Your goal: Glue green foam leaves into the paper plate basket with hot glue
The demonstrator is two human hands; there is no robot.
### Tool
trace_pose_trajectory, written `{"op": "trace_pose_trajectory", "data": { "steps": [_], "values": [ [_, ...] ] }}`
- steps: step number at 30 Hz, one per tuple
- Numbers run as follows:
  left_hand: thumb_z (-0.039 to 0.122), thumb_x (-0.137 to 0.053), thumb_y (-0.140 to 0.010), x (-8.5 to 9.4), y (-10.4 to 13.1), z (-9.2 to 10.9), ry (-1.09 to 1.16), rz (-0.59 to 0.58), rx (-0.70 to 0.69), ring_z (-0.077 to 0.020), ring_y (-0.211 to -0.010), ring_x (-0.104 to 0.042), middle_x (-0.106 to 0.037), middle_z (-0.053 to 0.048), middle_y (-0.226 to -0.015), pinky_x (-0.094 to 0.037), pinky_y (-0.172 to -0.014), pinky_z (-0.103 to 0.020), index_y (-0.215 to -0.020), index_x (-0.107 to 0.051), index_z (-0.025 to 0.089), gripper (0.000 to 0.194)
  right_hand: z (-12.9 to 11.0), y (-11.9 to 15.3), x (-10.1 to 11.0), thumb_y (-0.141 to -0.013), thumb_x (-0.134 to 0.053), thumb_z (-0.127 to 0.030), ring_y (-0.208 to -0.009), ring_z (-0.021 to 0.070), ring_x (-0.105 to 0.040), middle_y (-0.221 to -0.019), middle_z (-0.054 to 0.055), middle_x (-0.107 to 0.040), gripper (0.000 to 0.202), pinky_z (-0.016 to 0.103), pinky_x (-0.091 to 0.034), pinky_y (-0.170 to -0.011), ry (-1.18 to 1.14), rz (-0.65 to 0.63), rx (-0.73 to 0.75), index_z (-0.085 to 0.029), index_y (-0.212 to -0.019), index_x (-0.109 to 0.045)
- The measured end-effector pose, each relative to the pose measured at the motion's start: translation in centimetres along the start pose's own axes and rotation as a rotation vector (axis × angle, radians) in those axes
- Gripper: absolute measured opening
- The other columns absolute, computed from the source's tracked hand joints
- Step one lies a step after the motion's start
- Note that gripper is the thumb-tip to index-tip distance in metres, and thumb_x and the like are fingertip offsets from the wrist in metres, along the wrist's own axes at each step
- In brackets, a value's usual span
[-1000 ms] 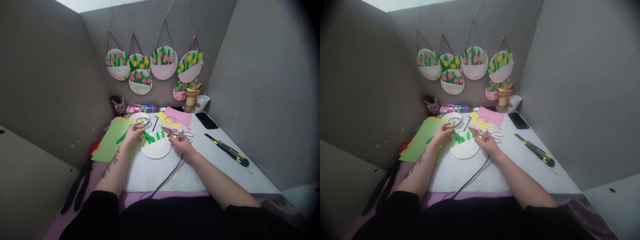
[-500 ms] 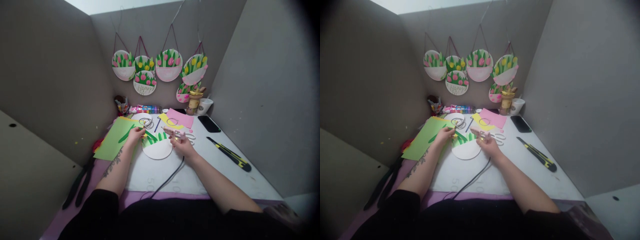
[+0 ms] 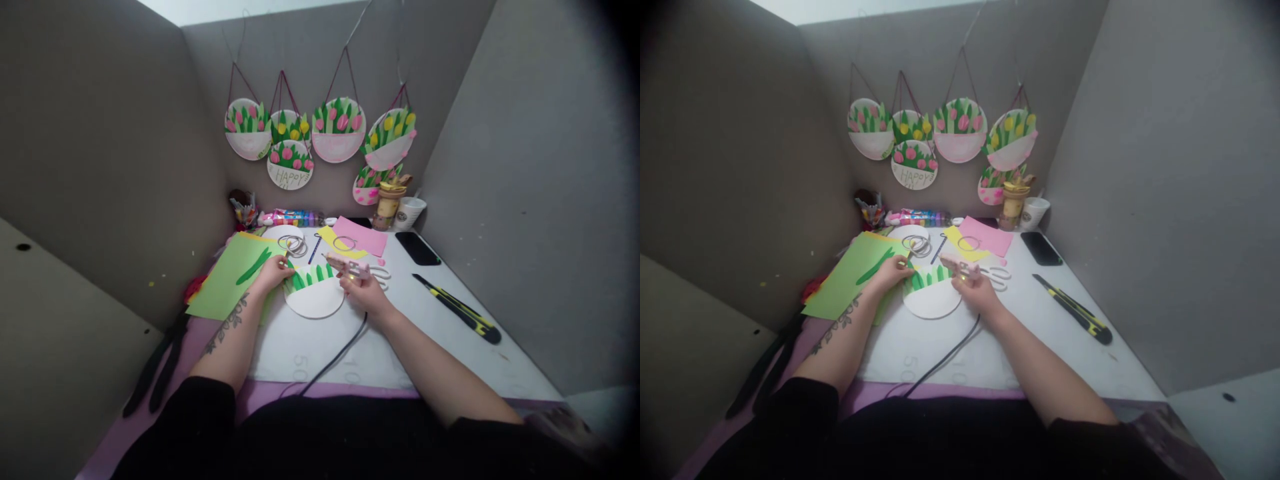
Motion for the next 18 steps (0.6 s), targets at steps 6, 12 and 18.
{"op": "trace_pose_trajectory", "data": {
  "steps": [6, 12, 18],
  "values": [
    [0.026, -0.065, -0.068, -0.3, 0.7, 0.6, -0.166, -0.073, -0.015, -0.0098, -0.047, -0.044, -0.055, 0.002, -0.054, -0.030, -0.047, -0.023, -0.067, -0.060, 0.017, 0.010, 0.2, 0.0, -0.1, -0.067, -0.071, -0.047, -0.060, 0.0175, -0.057, -0.065, 0.002, -0.065, 0.038, 0.030, -0.047, -0.059, 0.003, 0.026, -0.025, -0.017, -0.089, -0.069],
    [0.028, -0.065, -0.064, -0.1, 1.2, 0.9, -0.224, -0.131, 0.006, -0.0112, -0.045, -0.041, -0.053, 0.001, -0.050, -0.028, -0.045, -0.026, -0.055, -0.064, 0.017, 0.014, 0.0, 0.1, -0.1, -0.066, -0.073, -0.046, -0.060, 0.0171, -0.056, -0.066, 0.002, -0.066, 0.037, 0.031, -0.048, -0.059, -0.007, 0.025, -0.039, -0.017, -0.088, -0.068],
    [0.026, -0.068, -0.058, -0.3, 1.1, 0.9, -0.139, -0.161, -0.022, -0.0126, -0.047, -0.043, -0.056, 0.000, -0.048, -0.028, -0.045, -0.025, -0.047, -0.062, 0.018, 0.015, -0.1, 0.2, -0.2, -0.067, -0.072, -0.046, -0.060, 0.0184, -0.057, -0.069, 0.004, -0.068, 0.036, 0.032, -0.049, -0.058, -0.028, 0.022, -0.035, -0.018, -0.090, -0.069]
  ]
}}
Point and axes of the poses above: each hand's wrist, its own y-axis away from the middle knuckle, its own x-axis out of the back of the hand, z = x × y, the point moved 2 cm from there along -y, towards the middle knuckle
